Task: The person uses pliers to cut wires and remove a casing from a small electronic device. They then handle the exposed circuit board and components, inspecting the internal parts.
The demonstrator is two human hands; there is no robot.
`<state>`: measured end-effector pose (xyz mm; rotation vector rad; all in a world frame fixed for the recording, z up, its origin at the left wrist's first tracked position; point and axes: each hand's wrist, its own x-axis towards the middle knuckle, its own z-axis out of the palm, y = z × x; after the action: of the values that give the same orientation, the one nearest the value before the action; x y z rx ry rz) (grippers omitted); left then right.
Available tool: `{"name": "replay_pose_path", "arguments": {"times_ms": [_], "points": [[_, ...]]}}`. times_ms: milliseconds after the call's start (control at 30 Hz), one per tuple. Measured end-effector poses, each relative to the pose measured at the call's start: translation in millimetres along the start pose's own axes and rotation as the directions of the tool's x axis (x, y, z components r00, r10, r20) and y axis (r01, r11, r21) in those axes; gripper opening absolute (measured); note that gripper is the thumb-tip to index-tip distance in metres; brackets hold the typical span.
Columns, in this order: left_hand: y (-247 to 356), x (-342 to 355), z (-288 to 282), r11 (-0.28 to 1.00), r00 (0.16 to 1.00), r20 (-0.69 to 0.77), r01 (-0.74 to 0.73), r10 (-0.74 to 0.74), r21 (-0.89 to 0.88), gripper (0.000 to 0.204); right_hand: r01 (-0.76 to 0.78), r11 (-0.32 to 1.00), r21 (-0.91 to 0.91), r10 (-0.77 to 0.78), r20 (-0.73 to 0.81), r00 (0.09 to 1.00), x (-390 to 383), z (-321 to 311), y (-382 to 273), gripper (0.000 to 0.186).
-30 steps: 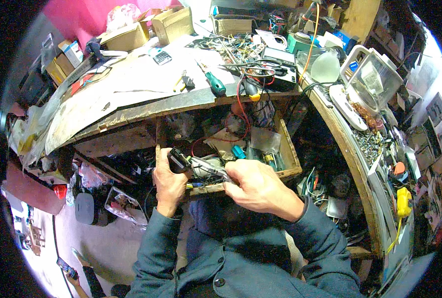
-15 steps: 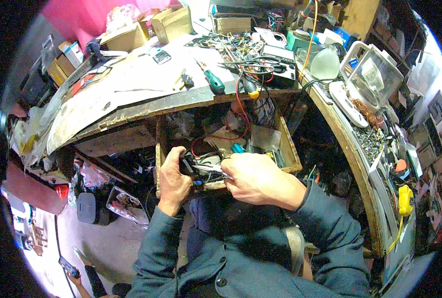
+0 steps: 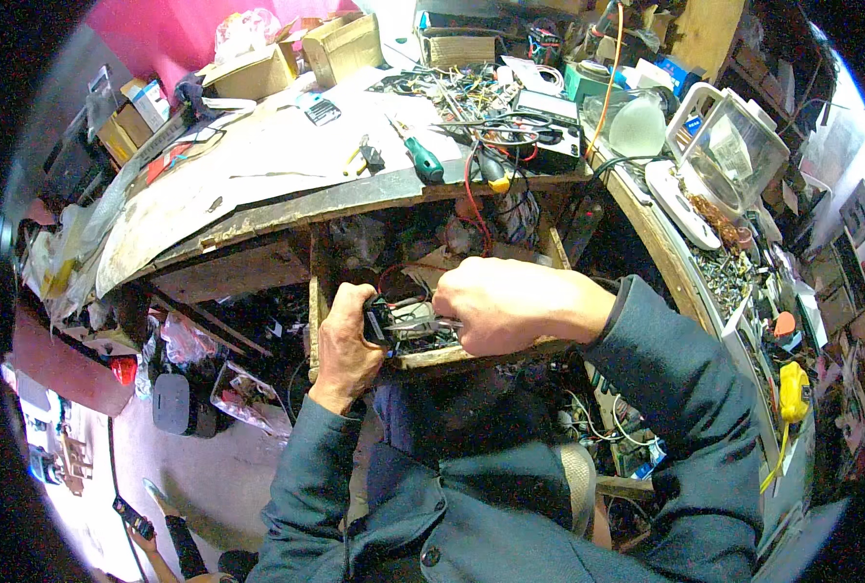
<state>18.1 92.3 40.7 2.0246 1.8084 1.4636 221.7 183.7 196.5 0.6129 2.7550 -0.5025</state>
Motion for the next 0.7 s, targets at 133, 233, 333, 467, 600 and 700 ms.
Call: {"name": "replay_pose_path", "arguments": {"times_ms": [133,233,333,467,600,700], "points": [[5.1,1.5,-0.7,0.996,1.0,-0.002,-0.02,0.02,0.088,0.045,0.082,0.995,-0.051,-0.082,-0.004,0.997,2.7,0.1,6.1,0.017],[0.9,-0.9,-0.6,0.994,0.998,-0.033,0.052,-0.049,0.099,0.043,-0.042,0.999,0.035,0.044,-0.066,0.997,-7.9,2.0,-10.7,0.016],[1.2,-2.8,1.4,0.988,0.985,-0.072,0.155,-0.154,0.008,0.045,-0.085,0.996,0.018,0.085,-0.037,0.996,-7.9,4.2,-18.9,0.014],[-0.9,0.3,2.5,0.997,0.992,-0.104,0.078,-0.077,0.011,0.046,-0.058,0.998,0.0,0.058,-0.03,0.998,-5.5,-3.3,-13.3,0.016],[8.8,0.8,-6.5,0.939,0.942,-0.031,0.329,-0.334,-0.101,0.042,-0.042,0.999,0.014,0.043,-0.086,0.995,-2.6,-8.2,-10.7,0.015],[3.1,1.8,-1.4,0.938,0.939,-0.06,0.33,-0.338,-0.11,0.041,-0.027,0.999,0.037,0.033,-0.147,0.989,-1.2,-6.1,-11.2,0.017]]}}
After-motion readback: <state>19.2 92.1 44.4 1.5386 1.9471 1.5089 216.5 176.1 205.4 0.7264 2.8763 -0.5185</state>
